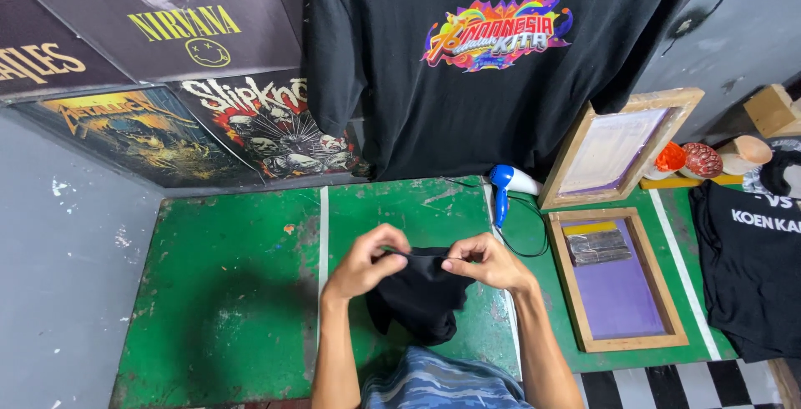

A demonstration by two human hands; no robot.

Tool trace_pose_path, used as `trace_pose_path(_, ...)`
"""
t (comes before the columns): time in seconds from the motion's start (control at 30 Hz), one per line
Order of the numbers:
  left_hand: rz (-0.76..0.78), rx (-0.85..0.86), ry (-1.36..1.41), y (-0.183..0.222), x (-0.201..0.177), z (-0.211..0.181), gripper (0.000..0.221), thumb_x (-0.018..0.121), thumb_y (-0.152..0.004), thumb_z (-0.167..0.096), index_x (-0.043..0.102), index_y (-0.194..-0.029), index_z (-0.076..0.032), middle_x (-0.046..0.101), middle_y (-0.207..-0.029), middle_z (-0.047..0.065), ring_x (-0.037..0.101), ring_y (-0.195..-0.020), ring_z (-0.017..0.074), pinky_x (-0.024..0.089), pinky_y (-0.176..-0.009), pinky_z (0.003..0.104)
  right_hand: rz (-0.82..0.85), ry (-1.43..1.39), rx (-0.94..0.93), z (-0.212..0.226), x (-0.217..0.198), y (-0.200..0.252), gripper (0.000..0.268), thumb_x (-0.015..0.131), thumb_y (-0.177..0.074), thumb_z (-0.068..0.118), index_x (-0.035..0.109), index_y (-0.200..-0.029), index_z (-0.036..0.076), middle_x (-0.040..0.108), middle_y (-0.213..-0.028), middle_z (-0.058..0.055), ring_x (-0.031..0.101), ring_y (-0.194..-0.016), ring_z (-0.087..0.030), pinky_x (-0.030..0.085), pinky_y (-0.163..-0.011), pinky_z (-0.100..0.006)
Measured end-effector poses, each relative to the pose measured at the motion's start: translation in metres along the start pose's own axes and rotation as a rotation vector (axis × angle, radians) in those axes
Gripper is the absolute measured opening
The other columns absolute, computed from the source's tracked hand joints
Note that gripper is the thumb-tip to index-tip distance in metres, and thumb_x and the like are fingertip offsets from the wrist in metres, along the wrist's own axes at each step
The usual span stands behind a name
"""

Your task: Inspecting and folding a black t-shirt on a workbench.

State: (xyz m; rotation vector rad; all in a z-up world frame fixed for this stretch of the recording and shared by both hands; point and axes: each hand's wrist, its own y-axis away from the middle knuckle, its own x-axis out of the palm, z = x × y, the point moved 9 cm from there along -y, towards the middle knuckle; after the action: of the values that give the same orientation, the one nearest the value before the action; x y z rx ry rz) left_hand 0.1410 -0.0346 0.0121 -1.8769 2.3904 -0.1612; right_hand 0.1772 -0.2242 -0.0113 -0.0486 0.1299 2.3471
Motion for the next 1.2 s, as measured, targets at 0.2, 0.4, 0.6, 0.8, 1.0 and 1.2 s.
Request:
trace_pose_path(0.2,0.212,-0.087,-0.072,-0.007,0.049,0.031,0.030,0.083,-0.089,-0.026,0.059,-0.093,-0.008,0.054,-0.076,-0.004,0.048,-0.077,0.0118,0.038,-0.071,0.030,0.015,0.032,0.044,0.014,0.014,-0.009,0.014,0.076,-0.091,0.010,0.076,-0.078,0.006,0.063,-0.058,0.004,0.050,-0.057,-0.005,0.037,-0.053,-0.021)
trace_pose_path(0.4,0.131,-0.188,-0.282,0.002,-0.007,0.023,0.018,0.080,-0.088,-0.021,0.073,-0.085,-0.005,0.063,-0.068,0.004,0.049,-0.070,0.0137,0.040,-0.064,0.033,0.041,0.120,0.158,0.002,0.013,0.009,0.012,0.077,-0.089,0.011,0.075,-0.078,0.006,0.067,-0.061,0.003,0.049,-0.057,-0.006,0.038,-0.053,-0.021)
trace_pose_path(0.6,-0.165,-0.189,-0.413,-0.001,-0.014,0.036,0.045,0.084,-0.084,-0.031,0.068,-0.125,-0.020,0.066,-0.123,0.011,0.064,-0.118,0.0321,0.052,-0.097,0.046,-0.039,-0.187,0.174,0.004,0.029,0.003,0.030,0.071,-0.094,0.010,0.068,-0.064,0.011,0.056,-0.053,0.011,0.045,-0.049,0.000,0.033,-0.048,-0.016)
trace_pose_path(0.8,0.138,-0.762,-0.356,0.076,0.032,0.177,0.069,0.090,-0.071,-0.057,0.066,-0.104,-0.001,0.071,-0.065,0.012,0.070,-0.055,0.0211,0.053,-0.053,0.030,-0.418,-0.766,-0.039,-0.018,-0.008,-0.003,0.016,0.065,-0.098,0.010,0.066,-0.084,0.003,0.064,-0.061,-0.010,0.062,-0.047,-0.015,0.051,-0.050,-0.026)
trace_pose_path(1.0,0.066,-0.977,-0.425,0.064,0.097,0.265,0.086,0.069,-0.079,-0.083,0.067,-0.117,-0.006,0.068,-0.056,0.002,0.075,-0.058,0.0159,0.062,-0.066,0.033,-0.445,-0.919,-0.142,-0.043,0.023,-0.009,0.015,0.061,-0.101,0.015,0.062,-0.105,0.001,0.070,-0.083,-0.018,0.073,-0.073,-0.024,0.065,-0.068,-0.040)
trace_pose_path(1.2,0.281,-1.053,-0.058,0.075,0.026,0.337,0.047,0.068,-0.092,-0.009,0.049,-0.117,0.024,0.066,-0.094,0.040,0.076,-0.088,0.0400,0.064,-0.074,0.042,-0.791,-1.019,-0.207,-0.006,-0.051,0.050,0.034,0.068,-0.101,0.040,0.066,-0.089,0.008,0.069,-0.070,-0.012,0.069,-0.054,-0.017,0.061,-0.051,-0.030)
